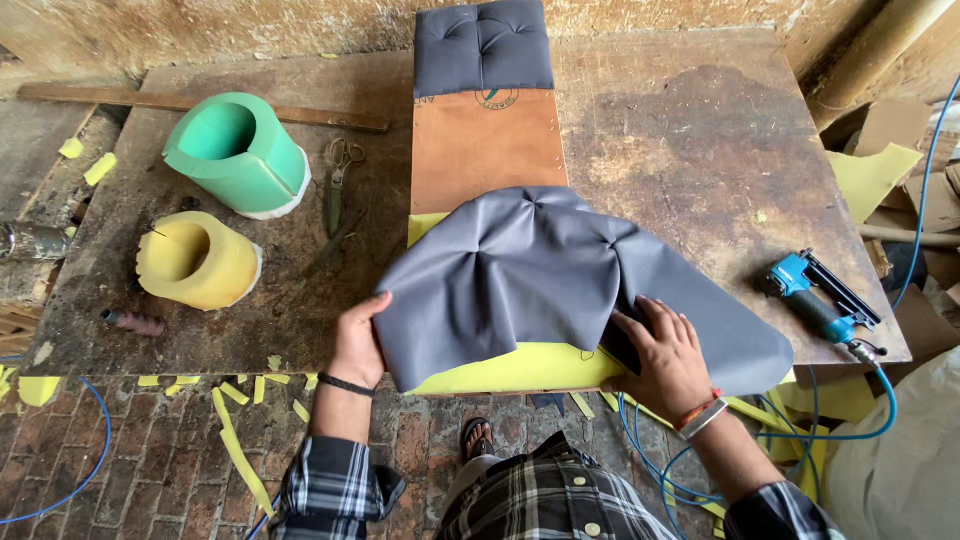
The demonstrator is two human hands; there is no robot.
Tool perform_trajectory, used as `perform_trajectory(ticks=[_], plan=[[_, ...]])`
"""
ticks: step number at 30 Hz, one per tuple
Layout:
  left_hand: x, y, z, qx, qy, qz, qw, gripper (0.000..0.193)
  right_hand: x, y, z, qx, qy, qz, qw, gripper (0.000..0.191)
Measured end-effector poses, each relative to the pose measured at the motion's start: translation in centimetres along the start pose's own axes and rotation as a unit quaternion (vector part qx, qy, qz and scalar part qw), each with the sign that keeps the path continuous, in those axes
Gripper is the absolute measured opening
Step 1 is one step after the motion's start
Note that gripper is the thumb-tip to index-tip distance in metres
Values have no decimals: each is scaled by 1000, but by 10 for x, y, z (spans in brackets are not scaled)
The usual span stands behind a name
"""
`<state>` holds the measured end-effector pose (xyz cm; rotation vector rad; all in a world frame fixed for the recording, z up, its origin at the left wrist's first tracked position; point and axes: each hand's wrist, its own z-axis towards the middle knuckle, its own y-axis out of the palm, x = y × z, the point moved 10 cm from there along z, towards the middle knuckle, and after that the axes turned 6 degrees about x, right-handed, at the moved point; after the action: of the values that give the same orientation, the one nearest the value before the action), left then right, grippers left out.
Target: The person staples gray fabric onto a wooden frame and a yellow foam cushion using a pneumatic staple gun. They smooth the fabric, pull it taut, and trim excess material with scissors while working at a wooden workbench.
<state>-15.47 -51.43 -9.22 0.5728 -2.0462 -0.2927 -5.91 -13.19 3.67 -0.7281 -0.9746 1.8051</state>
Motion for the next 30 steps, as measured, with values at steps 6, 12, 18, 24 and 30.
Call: perform_trajectory(ticks=[6, 12, 18, 24, 30], plan=[[34, 49, 17, -55, 31, -29, 998, 70, 64, 21, -4, -81, 110, 197, 971, 39], [139, 68, 53, 138, 168, 139, 966, 18, 197, -25, 86, 74, 283, 120, 949, 18], [289, 185, 43, -16, 302, 65, 951, 14, 212, -103, 215, 172, 118, 127, 970, 36], [335, 171, -15, -44, 455, 134, 879, 18, 222, -157, 175, 235, 45, 108, 965, 19], [160, 41, -33, 26, 369, 248, 896, 17, 198, -124, 47, 105, 104, 117, 982, 51]])
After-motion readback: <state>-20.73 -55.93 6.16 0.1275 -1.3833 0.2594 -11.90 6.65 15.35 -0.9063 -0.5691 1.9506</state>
